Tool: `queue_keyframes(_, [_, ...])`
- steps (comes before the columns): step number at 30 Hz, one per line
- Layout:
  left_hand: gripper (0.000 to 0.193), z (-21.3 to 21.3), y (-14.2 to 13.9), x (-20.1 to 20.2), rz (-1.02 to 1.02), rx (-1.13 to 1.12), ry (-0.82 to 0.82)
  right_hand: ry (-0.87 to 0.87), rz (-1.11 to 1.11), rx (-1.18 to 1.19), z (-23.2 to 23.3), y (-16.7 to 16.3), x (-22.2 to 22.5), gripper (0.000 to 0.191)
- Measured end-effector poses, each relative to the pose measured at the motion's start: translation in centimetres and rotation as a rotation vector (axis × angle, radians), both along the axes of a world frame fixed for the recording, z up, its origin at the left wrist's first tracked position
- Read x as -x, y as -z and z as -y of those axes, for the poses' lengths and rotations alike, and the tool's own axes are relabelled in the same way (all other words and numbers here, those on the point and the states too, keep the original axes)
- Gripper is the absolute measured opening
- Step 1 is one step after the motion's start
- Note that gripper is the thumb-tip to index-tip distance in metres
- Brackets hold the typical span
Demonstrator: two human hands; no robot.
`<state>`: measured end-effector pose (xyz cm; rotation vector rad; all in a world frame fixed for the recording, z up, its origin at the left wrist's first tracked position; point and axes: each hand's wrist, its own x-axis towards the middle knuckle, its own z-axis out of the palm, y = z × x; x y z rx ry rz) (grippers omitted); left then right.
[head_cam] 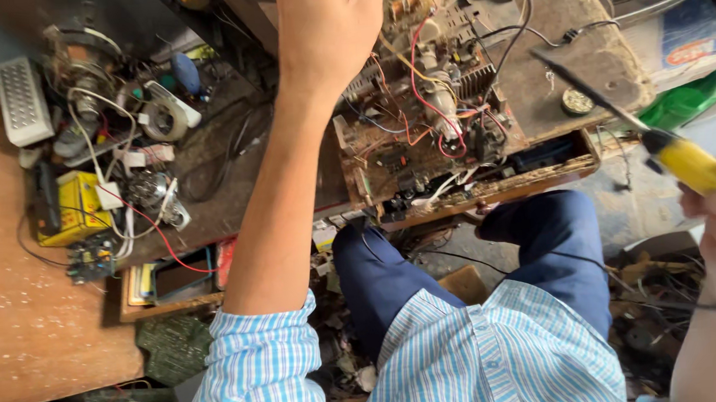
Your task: The person sits at a cluttered repair bench and solders wires onto an electronic device, holding the soldering iron in one hand while positioning wires and components with the other. They continue making solder joints across the device, then lift and turn the device over in their hands at the end.
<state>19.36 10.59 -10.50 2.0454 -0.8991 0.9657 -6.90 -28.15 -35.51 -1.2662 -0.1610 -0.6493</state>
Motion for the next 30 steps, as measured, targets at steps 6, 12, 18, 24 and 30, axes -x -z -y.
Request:
queue_keyframes(6, [0.012,0.6,-2.5,-1.2,-0.209,-0.148,0.232,0.053,0.2,0.369,-3.9,-4.0,-9.3,0.021])
queue_keyframes(12, [0.013,1.1,-2.3,-3.7,-0.168,-0.346,0.14,0.162,0.351,0.568,-6.4,-7.5,-14.0,0.02])
queue_keyframes(18, [0.012,1.5,-1.7,-4.0,-0.184,-0.377,0.124,0.167,0.335,0.511,-7.3,-7.7,-15.7,0.021])
queue_keyframes(24, [0.009,2.6,-0.4,-4.5,-0.119,-0.389,0.146,0.148,0.291,0.432,-6.2,-3.5,-17.5,0.016])
queue_keyframes(30, [0.006,3.6,-0.5,-4.4,-0.187,-0.451,0.221,0.155,0.169,0.339,-4.9,2.2,-19.3,0.015])
